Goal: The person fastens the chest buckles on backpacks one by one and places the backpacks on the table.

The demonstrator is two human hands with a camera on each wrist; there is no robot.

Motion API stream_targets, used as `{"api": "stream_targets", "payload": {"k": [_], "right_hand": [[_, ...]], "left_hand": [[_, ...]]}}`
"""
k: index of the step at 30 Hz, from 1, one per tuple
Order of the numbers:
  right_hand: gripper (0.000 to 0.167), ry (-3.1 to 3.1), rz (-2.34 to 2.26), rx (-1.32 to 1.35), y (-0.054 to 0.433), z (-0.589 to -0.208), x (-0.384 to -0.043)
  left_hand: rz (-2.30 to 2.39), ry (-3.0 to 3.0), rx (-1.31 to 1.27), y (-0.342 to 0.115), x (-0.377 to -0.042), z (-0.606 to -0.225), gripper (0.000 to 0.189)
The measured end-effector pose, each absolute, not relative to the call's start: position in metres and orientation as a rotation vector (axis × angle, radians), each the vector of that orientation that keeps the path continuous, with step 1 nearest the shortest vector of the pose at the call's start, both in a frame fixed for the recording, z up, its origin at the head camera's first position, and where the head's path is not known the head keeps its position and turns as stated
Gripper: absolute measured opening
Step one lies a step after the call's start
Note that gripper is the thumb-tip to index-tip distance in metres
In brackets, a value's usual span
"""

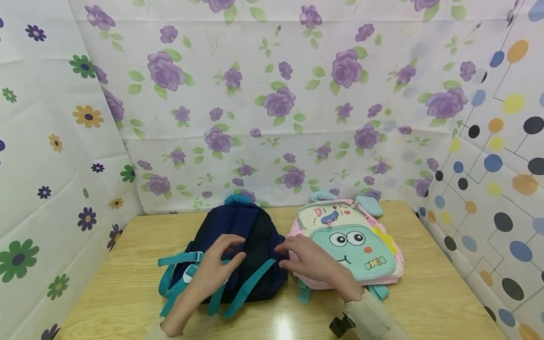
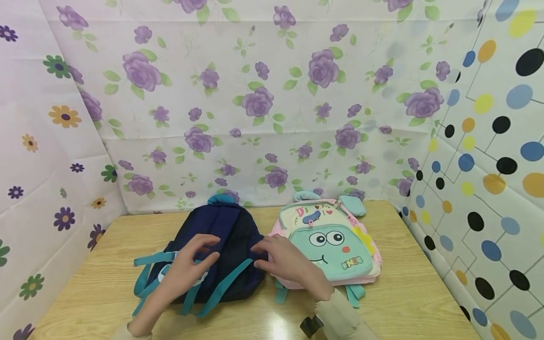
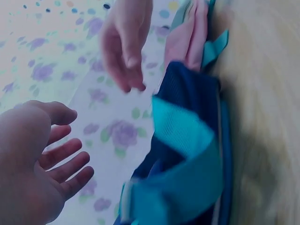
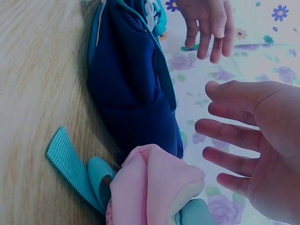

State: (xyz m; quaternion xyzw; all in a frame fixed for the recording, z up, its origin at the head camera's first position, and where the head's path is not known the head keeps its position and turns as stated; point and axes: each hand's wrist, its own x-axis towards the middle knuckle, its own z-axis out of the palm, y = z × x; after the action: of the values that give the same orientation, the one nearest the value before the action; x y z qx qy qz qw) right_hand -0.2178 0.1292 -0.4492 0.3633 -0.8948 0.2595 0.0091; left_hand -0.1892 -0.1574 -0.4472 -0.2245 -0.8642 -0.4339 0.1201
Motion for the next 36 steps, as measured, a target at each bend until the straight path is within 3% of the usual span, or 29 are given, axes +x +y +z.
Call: {"api": "stream_targets", "payload": {"k": [24,36], "right_hand": [[0.03,-2.704,0.813,1.128,0.11,-0.441,-0.22],[0.029,-2.677,0.755,1.191,0.086,-0.436,-0.227]], "left_hand": [[-1.087,-2.513,-0.405,-0.272,-0.2,-0.444,0.024],[-1.087,-2.568,-0.316,-0.307,-0.2,-0.455,0.023]]}}
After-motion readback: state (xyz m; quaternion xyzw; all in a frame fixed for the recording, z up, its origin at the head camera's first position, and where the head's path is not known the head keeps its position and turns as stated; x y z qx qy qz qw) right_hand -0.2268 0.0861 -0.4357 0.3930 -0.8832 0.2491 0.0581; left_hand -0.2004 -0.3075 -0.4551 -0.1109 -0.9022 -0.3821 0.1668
